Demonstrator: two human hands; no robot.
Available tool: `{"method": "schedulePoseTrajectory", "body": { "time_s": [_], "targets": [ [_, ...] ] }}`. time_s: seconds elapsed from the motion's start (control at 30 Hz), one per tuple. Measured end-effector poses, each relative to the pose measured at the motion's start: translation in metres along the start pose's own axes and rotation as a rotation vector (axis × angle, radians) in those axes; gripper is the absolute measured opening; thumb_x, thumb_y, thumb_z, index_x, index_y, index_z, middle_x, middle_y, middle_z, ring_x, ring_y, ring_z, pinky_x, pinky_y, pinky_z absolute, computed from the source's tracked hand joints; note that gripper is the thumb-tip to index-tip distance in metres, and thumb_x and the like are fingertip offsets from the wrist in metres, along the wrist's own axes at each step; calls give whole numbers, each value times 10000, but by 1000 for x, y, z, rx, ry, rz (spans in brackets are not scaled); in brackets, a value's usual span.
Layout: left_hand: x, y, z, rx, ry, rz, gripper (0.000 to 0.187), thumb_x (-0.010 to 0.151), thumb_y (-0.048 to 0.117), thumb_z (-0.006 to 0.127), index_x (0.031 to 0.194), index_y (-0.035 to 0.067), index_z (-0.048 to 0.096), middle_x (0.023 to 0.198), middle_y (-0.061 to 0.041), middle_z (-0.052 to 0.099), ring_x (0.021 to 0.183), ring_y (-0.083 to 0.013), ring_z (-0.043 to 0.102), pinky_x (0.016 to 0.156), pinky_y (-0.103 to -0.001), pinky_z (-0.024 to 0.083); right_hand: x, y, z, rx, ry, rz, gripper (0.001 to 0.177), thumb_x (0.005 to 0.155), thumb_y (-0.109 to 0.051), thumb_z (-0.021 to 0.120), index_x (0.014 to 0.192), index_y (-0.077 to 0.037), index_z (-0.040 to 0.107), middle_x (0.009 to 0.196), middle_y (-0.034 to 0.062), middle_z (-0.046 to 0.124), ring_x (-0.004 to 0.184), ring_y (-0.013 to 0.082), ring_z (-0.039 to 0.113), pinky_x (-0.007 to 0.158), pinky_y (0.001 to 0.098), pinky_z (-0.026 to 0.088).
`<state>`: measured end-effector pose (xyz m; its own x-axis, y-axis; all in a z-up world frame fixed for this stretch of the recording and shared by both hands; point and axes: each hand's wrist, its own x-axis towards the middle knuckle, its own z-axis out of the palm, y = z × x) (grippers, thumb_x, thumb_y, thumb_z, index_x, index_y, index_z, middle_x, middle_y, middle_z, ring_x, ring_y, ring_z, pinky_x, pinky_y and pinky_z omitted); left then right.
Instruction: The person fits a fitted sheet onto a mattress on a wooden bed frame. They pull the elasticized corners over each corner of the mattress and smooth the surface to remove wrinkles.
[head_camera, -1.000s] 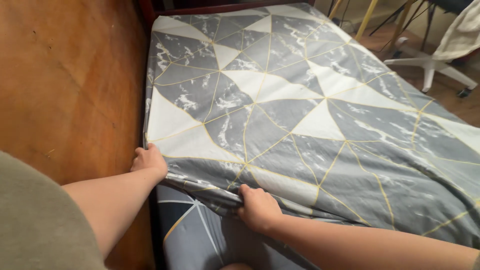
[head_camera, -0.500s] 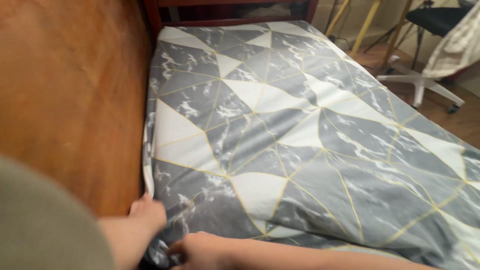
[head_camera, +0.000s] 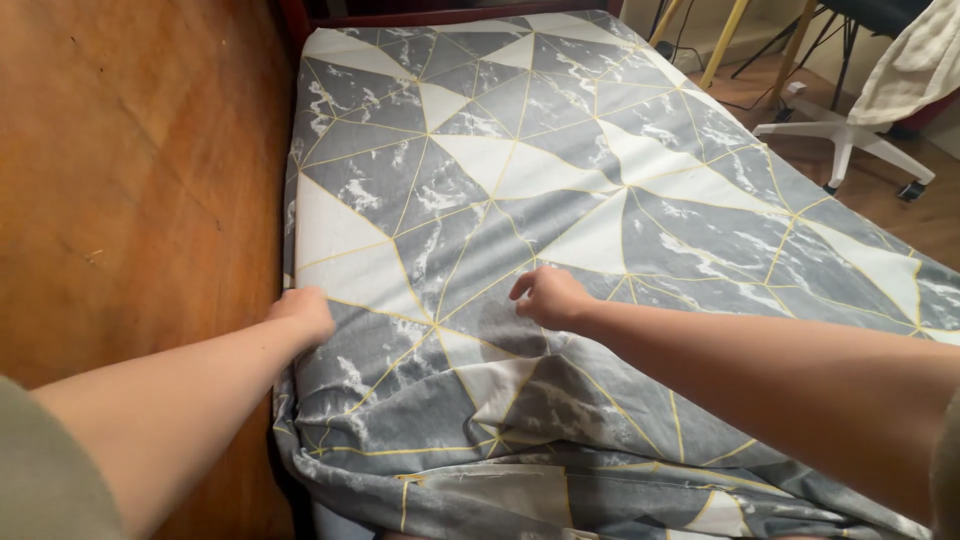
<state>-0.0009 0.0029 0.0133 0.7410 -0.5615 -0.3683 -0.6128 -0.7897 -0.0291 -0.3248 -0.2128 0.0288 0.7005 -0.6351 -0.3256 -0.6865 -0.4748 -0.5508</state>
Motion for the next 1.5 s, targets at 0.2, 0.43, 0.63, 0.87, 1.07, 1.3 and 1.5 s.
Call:
{"method": "schedulePoseTrajectory", "body": {
  "time_s": [0.2, 0.43, 0.63, 0.87, 1.07, 1.3, 1.5],
  "targets": [
    [-38, 17, 16, -32, 189, 301, 230, 801, 175, 782, 1023, 157, 727, 1178, -92, 625, 1213, -301, 571, 992, -439, 500, -21, 6, 32, -112, 82, -54, 341, 766, -161, 782, 1100, -230, 782, 1128, 106, 673, 1106, 328, 635, 968, 421, 517],
    [-39, 19, 36, 9, 234, 351, 120, 920, 123, 614, 940, 159, 727, 1122, -44, 638, 1215, -251, 544, 1016, -423, 439, -13, 9, 64, -192, 165, -54, 119, 816, -95, 652, 811, -175, 741, 1048, -9, 676, 1111, 279, 585, 930, 435, 496],
    [-40, 21, 27, 109, 88, 317, 252, 880, 94, 591, 1105, 160, 682, 1281, -65, 549, 1307, -268, 440, 1071, -451, 370, -14, 11, 64, -251, 23, -90, 145, 799, -62, 627, 834, -172, 715, 1058, -14, 651, 1147, 274, 552, 948, 473, 463],
    [-73, 17, -2, 224, -140, 396, 258, 959, 145, 534, 1174, 219, 657, 1339, -32, 497, 1354, -236, 389, 1123, -439, 327, -24, 14, 57, -220, -104, -83, 190, 806, -25, 602, 875, -166, 709, 1070, -21, 675, 1170, 247, 557, 978, 448, 468],
    [-62, 31, -1, 207, -177, 217, 289, 944, 200, 596, 1221, 221, 677, 1420, -42, 501, 1400, -249, 411, 1161, -479, 339, -24, 27, 49, -15, -52, -113, 164, 846, -231, 727, 966, -127, 770, 964, 65, 749, 977, 295, 696, 877, 403, 549],
    [37, 89, 16, -275, -57, -343, 1138, 788, 536, 768, 1613, 193, 63, 1619, -302, 42, 1491, -543, 104, 1168, -682, 182, 4, 73, 11, 162, 172, 147, 347, 868, -340, 726, 1137, -122, 727, 960, 183, 774, 894, 330, 740, 851, 431, 568],
    [73, 91, 27, -304, -256, -598, 1654, 511, 784, 884, 1653, 229, -177, 1641, -329, -227, 1537, -559, -126, 1201, -736, 139, 65, 100, -31, -191, -8, 206, 592, 772, -462, 830, 1322, -289, 695, 1377, 208, 579, 1279, 394, 541, 1084, 439, 492]
  ]
}}
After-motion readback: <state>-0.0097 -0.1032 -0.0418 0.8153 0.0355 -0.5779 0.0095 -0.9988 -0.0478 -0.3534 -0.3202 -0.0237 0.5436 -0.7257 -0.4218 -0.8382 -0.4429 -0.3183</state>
